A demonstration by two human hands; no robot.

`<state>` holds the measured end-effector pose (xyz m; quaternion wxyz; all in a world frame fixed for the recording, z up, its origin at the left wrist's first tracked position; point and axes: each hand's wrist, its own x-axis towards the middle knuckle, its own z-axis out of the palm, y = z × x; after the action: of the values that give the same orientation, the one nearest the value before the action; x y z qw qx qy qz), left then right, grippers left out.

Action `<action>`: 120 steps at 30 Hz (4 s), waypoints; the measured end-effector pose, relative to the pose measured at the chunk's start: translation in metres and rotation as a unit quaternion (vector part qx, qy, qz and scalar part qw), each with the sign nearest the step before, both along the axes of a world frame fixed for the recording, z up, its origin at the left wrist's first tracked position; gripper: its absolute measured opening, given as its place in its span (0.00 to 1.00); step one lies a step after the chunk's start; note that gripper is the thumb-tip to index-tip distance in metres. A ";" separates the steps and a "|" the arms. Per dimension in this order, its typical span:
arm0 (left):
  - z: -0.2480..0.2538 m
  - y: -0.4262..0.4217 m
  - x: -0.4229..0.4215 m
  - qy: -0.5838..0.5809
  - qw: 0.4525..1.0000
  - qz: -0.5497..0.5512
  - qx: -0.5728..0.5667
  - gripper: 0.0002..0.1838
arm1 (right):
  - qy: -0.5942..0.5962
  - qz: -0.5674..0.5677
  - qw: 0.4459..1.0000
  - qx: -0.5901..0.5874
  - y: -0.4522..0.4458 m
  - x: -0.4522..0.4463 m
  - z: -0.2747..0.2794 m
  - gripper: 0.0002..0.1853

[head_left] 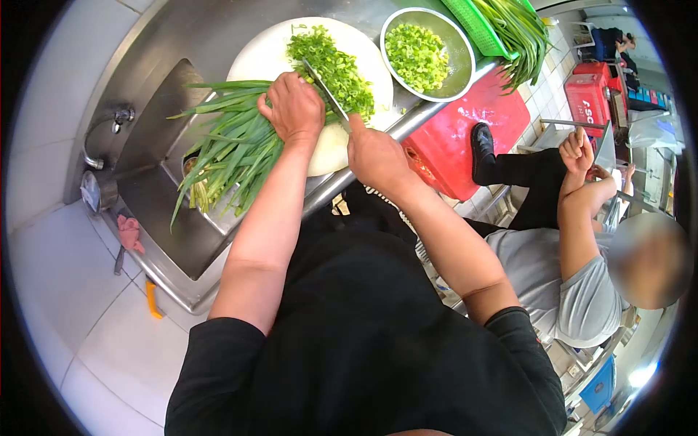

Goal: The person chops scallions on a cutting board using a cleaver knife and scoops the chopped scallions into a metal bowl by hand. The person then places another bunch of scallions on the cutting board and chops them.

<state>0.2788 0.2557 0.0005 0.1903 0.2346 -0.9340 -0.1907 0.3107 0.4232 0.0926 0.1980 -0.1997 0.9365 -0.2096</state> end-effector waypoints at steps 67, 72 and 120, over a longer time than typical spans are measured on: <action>0.077 -0.101 0.003 -0.169 0.955 -0.194 0.150 0.13 | -0.059 -0.007 0.998 0.000 0.002 -0.002 -0.004 0.12; 0.075 -0.047 0.050 -0.033 0.953 -0.300 0.034 0.11 | -0.052 -0.018 0.998 -0.009 0.003 -0.001 -0.004 0.13; 0.060 -0.087 -0.015 -0.134 0.977 -0.168 -0.011 0.37 | -0.066 -0.018 0.998 -0.007 0.004 -0.004 -0.001 0.12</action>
<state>0.2633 0.1687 0.0605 0.0310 0.0957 -0.9791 -0.1770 0.3070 0.4268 0.0912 0.2544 -0.1704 0.9231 -0.2329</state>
